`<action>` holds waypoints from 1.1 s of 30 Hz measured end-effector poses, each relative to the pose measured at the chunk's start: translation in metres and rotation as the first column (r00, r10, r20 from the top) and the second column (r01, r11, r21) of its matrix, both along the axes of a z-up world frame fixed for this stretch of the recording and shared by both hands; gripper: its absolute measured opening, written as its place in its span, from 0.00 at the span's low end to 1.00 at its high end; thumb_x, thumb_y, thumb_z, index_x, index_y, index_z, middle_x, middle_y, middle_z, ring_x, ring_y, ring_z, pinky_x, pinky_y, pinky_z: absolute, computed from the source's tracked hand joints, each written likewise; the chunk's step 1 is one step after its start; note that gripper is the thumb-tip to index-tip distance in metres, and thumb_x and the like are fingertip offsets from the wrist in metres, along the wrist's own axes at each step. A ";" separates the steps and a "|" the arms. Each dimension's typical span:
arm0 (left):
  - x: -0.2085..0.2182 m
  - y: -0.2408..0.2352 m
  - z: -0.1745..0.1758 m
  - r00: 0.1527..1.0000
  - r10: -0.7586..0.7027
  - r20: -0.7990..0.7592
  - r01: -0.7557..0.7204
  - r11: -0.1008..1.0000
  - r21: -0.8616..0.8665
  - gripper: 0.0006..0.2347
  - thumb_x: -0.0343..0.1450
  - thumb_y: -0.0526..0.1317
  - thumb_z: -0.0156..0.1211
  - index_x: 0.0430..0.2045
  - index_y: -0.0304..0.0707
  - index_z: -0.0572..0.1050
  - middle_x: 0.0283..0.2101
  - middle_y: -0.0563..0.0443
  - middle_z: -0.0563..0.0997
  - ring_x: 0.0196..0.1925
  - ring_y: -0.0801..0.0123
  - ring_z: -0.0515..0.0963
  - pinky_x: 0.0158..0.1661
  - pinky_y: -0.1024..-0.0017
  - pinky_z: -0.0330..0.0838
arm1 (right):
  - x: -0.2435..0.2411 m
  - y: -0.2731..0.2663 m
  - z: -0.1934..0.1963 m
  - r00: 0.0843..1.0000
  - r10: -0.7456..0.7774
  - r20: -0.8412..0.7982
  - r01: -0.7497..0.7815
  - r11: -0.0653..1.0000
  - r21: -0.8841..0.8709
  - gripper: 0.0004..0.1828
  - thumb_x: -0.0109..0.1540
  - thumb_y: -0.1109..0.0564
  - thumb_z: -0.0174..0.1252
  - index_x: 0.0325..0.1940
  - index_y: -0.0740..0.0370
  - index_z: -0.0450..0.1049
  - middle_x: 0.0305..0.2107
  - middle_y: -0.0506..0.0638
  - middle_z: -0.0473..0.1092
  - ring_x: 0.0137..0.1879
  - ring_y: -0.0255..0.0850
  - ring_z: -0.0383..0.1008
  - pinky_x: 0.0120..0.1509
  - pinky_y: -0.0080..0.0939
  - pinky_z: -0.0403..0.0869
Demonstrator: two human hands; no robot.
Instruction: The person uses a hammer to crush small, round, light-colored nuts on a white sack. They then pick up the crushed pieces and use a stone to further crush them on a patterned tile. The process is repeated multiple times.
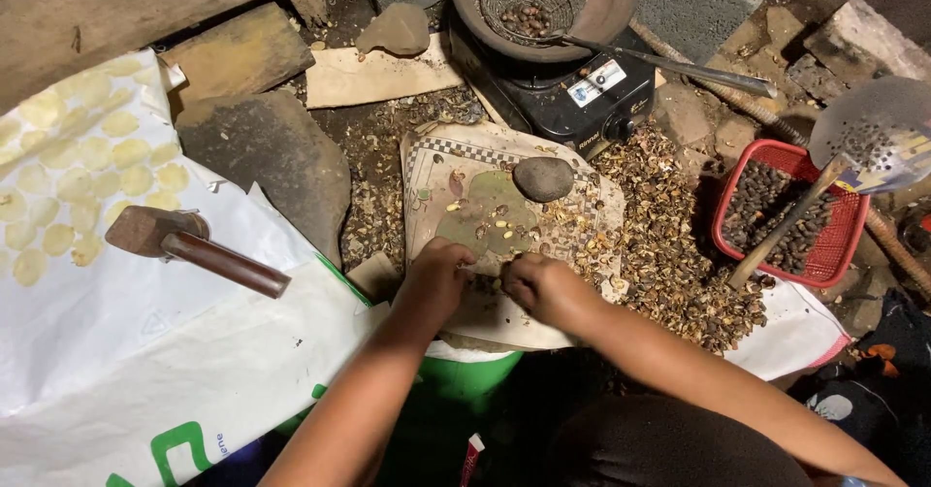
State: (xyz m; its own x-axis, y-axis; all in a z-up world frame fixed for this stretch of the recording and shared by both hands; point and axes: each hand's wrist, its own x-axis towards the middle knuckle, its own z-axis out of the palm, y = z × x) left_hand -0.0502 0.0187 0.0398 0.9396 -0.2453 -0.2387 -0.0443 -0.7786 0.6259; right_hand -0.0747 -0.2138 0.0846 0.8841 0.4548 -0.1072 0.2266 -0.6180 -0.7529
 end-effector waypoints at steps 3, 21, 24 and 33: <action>-0.008 -0.006 -0.012 0.999 -0.043 0.012 0.043 0.999 0.024 0.08 0.70 0.36 0.62 0.38 0.56 0.81 0.41 0.57 0.78 0.43 0.60 0.84 0.41 0.67 0.81 | -0.004 0.019 0.014 0.980 0.008 0.199 -0.007 1.000 -0.004 0.06 0.61 0.59 0.61 0.43 0.58 0.76 0.35 0.57 0.74 0.40 0.58 0.80 0.42 0.53 0.79; 0.057 0.009 0.031 0.636 0.191 -0.748 -0.765 0.286 -0.577 0.12 0.75 0.47 0.55 0.38 0.36 0.77 0.26 0.49 0.76 0.22 0.74 0.70 0.19 0.87 0.55 | 0.069 -0.004 -0.043 0.995 -0.087 -0.052 0.064 0.939 -0.338 0.10 0.56 0.54 0.64 0.40 0.58 0.76 0.32 0.58 0.77 0.42 0.58 0.81 0.48 0.54 0.80; 0.097 0.024 -0.066 0.956 0.287 -0.059 -0.293 0.938 -0.185 0.08 0.68 0.53 0.67 0.37 0.64 0.83 0.37 0.56 0.85 0.44 0.54 0.83 0.42 0.62 0.78 | 0.079 -0.006 -0.020 0.963 -0.160 -0.218 0.121 0.976 -0.182 0.09 0.59 0.55 0.58 0.43 0.55 0.74 0.37 0.62 0.76 0.50 0.64 0.78 0.53 0.60 0.77; 0.082 0.003 -0.070 0.935 0.004 0.355 -0.086 0.973 0.215 0.07 0.65 0.43 0.68 0.29 0.62 0.74 0.31 0.62 0.73 0.35 0.69 0.82 0.37 0.75 0.80 | 0.101 0.015 -0.035 0.997 -0.004 -0.083 -0.029 0.921 -0.389 0.10 0.61 0.52 0.58 0.44 0.55 0.76 0.38 0.58 0.76 0.46 0.59 0.81 0.51 0.58 0.80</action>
